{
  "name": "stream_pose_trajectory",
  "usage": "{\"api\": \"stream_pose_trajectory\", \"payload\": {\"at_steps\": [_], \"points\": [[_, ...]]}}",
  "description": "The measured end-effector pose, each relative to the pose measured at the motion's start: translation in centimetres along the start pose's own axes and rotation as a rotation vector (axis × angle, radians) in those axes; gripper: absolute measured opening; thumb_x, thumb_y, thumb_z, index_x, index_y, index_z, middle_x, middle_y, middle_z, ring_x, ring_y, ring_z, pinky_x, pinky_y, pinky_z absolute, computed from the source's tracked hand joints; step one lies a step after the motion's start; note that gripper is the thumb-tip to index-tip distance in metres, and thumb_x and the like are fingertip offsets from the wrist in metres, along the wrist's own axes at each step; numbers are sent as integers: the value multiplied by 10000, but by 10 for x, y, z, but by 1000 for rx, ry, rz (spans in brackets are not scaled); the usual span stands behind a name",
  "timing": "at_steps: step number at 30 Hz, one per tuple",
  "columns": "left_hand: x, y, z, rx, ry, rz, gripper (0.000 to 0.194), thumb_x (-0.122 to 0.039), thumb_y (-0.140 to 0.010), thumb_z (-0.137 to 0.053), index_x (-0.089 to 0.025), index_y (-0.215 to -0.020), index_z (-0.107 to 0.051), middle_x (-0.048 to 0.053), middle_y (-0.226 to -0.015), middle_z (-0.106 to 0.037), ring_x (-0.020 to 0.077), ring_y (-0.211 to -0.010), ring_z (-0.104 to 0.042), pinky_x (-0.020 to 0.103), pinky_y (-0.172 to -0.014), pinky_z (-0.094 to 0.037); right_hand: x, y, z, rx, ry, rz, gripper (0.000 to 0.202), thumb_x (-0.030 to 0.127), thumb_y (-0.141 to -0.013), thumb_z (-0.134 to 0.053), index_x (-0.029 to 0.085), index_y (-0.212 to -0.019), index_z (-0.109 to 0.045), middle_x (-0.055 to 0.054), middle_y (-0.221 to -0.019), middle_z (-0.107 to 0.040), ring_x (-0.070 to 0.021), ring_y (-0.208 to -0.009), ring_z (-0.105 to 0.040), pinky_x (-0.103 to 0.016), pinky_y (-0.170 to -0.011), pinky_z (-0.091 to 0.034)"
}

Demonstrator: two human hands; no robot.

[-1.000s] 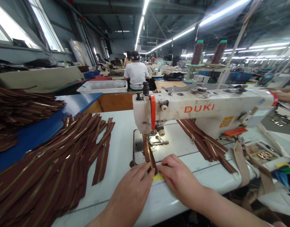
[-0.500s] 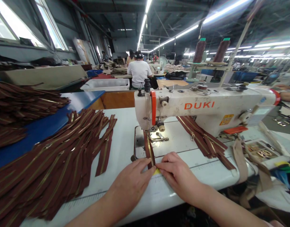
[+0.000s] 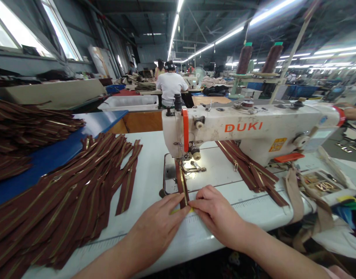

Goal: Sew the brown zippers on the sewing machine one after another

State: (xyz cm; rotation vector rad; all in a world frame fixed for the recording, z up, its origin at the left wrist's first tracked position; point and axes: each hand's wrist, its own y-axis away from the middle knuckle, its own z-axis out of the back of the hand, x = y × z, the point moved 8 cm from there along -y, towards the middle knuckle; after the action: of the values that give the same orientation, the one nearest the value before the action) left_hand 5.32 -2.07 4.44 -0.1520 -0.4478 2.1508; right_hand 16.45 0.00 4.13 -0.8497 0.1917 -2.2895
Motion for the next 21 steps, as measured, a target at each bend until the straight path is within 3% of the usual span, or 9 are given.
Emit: {"api": "stream_pose_trajectory", "payload": {"at_steps": [5,8,11,21], "points": [[10,-6,3,-16,152,112,338,-104,-925,-359,-167,-1200,-545,87,-1167,-636,189,-1086,-579,365,-944,-504,6,-1,-2,37,118,38,235,166,-954,-439,175,-1003,-669,-66,-853,-568,-195,-847,-472,-324,-752,-433],[16,-14,-2,47,236,185,288,-124,-931,-388,-161,-1151,-570,75,-1076,-638,185,-1006,-584,356,-908,-510,7,-1,-6,74,219,65,203,155,-942,-462,163,-1006,-654,-68,-859,-565,-199,-853,-464,-323,-755,-432],[15,-19,-7,110,252,166,254,-115,-915,-419,-175,-1067,-613,67,-1023,-624,199,-965,-570,373,-878,-509,5,0,-9,104,276,78,176,153,-934,-476,161,-985,-645,-63,-855,-564,-202,-849,-455,-328,-757,-432],[15,-13,-10,78,260,123,301,-102,-922,-416,-160,-1162,-589,80,-1059,-600,214,-988,-532,389,-888,-496,4,7,5,11,125,75,262,151,-952,-424,164,-1066,-660,-86,-893,-592,-202,-873,-497,-329,-771,-467]]}}
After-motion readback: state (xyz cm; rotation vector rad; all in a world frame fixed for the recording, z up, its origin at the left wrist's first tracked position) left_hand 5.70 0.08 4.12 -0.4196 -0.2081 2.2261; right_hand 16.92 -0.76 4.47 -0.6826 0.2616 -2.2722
